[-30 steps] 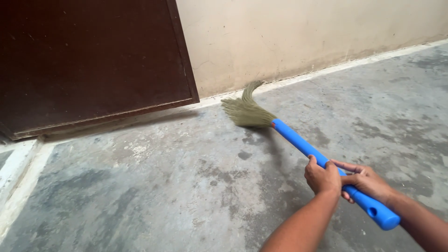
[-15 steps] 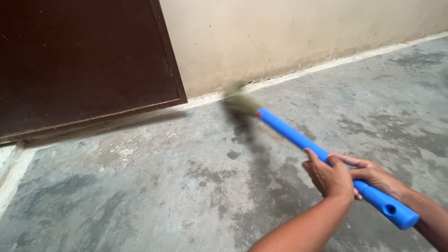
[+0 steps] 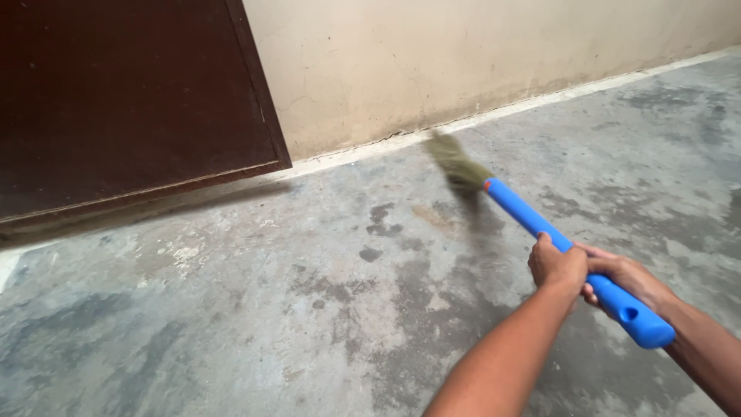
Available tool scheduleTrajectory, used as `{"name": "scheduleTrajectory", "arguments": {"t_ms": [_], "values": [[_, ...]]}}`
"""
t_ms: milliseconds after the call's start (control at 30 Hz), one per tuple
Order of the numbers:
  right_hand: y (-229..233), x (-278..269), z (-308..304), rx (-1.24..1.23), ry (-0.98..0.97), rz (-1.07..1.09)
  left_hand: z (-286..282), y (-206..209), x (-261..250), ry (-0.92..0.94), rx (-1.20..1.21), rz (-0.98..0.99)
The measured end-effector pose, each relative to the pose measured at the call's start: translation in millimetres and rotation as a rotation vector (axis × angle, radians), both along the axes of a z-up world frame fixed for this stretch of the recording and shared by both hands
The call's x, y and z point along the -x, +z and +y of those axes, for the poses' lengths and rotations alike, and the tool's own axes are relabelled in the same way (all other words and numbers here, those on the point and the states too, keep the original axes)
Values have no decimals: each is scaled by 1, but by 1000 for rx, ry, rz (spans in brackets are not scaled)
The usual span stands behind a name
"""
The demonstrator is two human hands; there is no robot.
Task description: Sweeping a concrete floor with a straw broom with a blue handle.
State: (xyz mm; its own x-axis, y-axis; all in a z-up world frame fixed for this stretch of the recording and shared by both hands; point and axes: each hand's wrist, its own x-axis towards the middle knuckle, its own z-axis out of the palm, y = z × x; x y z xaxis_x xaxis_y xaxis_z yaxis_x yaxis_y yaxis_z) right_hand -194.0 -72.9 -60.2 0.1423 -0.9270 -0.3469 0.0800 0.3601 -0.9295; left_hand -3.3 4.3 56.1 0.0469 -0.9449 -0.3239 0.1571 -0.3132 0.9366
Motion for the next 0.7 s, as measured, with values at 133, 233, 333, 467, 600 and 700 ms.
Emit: {"name": "scheduleTrajectory", "arguments": {"t_ms": [133,233,333,467,600,700], "values": [[51,-29,37,36,-82,41,1,-11,21,41,31,-56],[73,-52,64,36,-80,63,14,-14,23,129,83,-115],[68,-61,70,-49,-96,-24,10,-36,29,207,79,-88],[-16,-4,40,-65,40,-94,-18,-94,49,216,26,-103],[-42,33,18,-15,32,-75,-55,-122,70,119,56,3],[-25,23,15,58,-118,27,-67,-110,74,5,14,159]]}}
